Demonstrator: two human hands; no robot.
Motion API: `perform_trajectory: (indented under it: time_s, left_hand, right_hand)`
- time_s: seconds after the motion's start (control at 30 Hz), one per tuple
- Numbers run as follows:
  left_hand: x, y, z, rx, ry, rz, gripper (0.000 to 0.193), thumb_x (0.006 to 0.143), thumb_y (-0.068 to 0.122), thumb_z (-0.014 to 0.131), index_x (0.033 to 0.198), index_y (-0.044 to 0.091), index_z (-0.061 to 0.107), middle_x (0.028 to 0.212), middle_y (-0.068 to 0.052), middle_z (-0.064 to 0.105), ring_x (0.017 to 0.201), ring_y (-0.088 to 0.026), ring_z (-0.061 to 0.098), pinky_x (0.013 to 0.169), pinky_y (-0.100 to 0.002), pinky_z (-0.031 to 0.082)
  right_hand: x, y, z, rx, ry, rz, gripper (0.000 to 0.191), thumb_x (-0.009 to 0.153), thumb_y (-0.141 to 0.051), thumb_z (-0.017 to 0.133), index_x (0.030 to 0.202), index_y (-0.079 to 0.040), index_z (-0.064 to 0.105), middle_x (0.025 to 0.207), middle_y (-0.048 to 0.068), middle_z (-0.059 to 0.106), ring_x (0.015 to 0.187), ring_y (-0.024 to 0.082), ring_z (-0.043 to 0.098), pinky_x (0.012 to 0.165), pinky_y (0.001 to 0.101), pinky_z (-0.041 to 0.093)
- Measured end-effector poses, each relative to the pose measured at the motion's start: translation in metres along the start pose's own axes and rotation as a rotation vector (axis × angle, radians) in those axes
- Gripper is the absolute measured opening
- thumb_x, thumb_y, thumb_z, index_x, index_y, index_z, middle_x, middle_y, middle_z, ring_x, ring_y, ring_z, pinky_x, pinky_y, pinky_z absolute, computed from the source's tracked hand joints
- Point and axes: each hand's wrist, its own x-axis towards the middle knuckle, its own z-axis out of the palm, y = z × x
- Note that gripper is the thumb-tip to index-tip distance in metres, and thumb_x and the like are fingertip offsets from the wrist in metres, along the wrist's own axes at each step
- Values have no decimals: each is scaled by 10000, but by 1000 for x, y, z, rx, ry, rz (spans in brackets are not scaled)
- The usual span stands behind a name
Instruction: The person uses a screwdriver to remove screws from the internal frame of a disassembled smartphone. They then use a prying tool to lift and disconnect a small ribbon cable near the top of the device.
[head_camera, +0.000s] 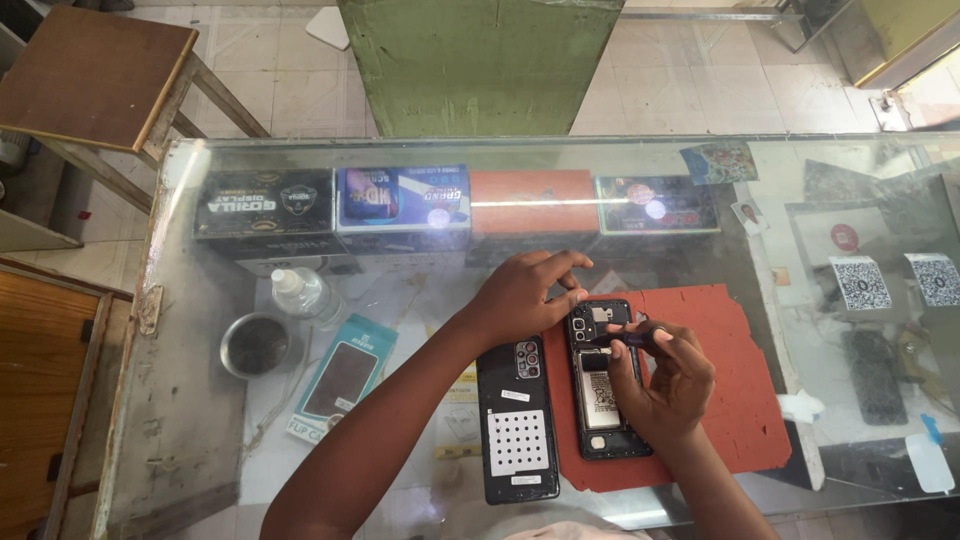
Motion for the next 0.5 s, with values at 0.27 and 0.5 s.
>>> perform_trajectory:
  time_s: [0.27, 0.5]
  left_hand:
    - [0, -2, 1, 7, 12, 21, 376, 918, 282, 705, 1255, 133, 633, 922, -8, 767, 912, -253, 713, 869, -437, 537]
    - [-1, -2, 0, 3, 0, 5, 379, 925, 289, 700, 1263, 133, 631, 929, -9, 765, 893, -248, 713, 857, -427, 541]
  right_hand:
    - [-1, 0, 0, 8, -23, -37, 596, 915, 146, 664, 1347, -63, 312, 1116, 210, 575, 1024, 275, 727, 861, 365, 660]
    - [-3, -3, -1, 8, -57, -57, 626, 901, 145, 665, 1374, -83, 323, 1113, 212, 584, 1017, 284, 724, 848, 372, 647]
